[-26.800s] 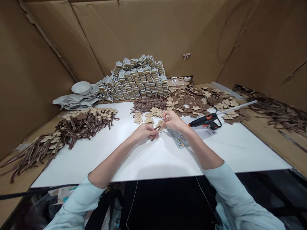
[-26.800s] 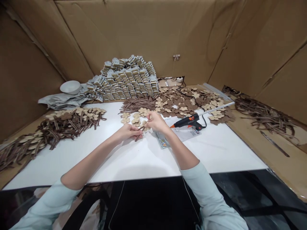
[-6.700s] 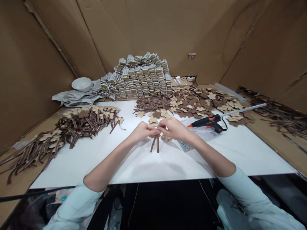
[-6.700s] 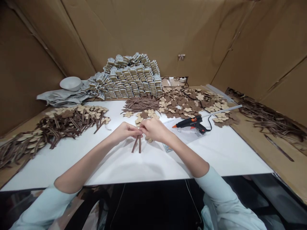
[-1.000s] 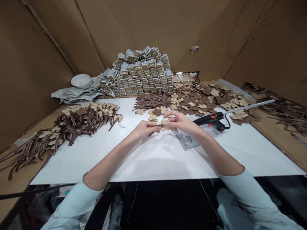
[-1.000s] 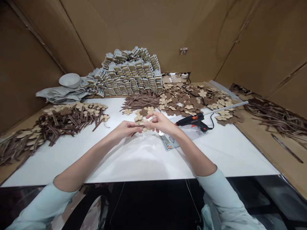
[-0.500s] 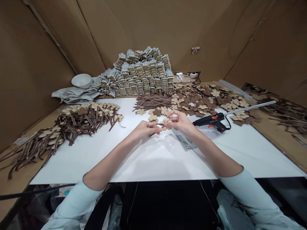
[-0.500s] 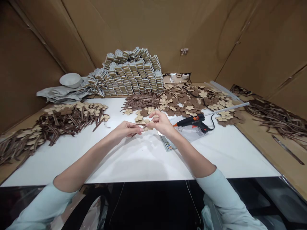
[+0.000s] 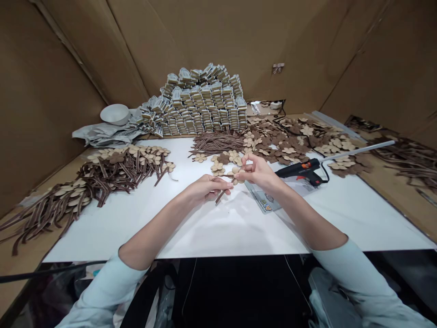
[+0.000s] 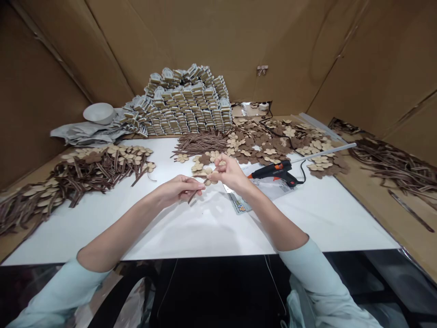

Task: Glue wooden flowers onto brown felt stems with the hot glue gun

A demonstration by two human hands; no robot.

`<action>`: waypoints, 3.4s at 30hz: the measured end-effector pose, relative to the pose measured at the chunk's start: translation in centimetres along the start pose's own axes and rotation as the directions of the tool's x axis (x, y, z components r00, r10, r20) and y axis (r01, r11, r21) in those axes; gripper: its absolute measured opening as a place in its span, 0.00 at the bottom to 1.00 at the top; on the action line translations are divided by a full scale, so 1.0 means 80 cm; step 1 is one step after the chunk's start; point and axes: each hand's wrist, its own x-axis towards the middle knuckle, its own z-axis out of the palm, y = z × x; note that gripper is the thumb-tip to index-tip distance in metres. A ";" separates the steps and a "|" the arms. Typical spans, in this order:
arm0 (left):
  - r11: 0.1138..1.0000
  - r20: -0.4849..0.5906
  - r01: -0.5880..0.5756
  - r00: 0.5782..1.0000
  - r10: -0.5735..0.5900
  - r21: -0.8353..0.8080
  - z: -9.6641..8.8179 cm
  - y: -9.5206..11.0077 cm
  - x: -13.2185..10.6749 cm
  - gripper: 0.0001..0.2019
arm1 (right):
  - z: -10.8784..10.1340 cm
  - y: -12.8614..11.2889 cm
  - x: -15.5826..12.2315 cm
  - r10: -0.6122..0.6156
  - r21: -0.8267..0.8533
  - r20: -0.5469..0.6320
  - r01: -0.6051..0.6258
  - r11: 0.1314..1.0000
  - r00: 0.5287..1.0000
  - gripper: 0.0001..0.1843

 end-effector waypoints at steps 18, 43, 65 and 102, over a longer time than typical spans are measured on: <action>0.940 -0.191 -0.183 0.951 0.244 0.287 -0.011 0.004 -0.005 0.12 | -0.006 0.004 0.003 -0.011 -0.012 0.003 0.011 1.000 1.000 0.18; 0.964 -0.005 -0.100 0.994 0.105 0.247 -0.001 0.009 -0.008 0.07 | -0.009 0.002 0.000 0.001 -0.016 0.098 0.000 1.000 0.995 0.19; 0.993 0.060 -0.010 0.998 0.003 0.117 -0.001 0.002 -0.003 0.12 | -0.013 0.007 0.007 -0.018 -0.058 0.103 0.024 0.998 0.994 0.20; 0.997 -0.022 0.070 0.997 -0.069 0.020 -0.006 -0.011 0.006 0.11 | -0.026 0.024 0.014 -0.261 -0.562 0.084 0.262 0.785 0.962 0.13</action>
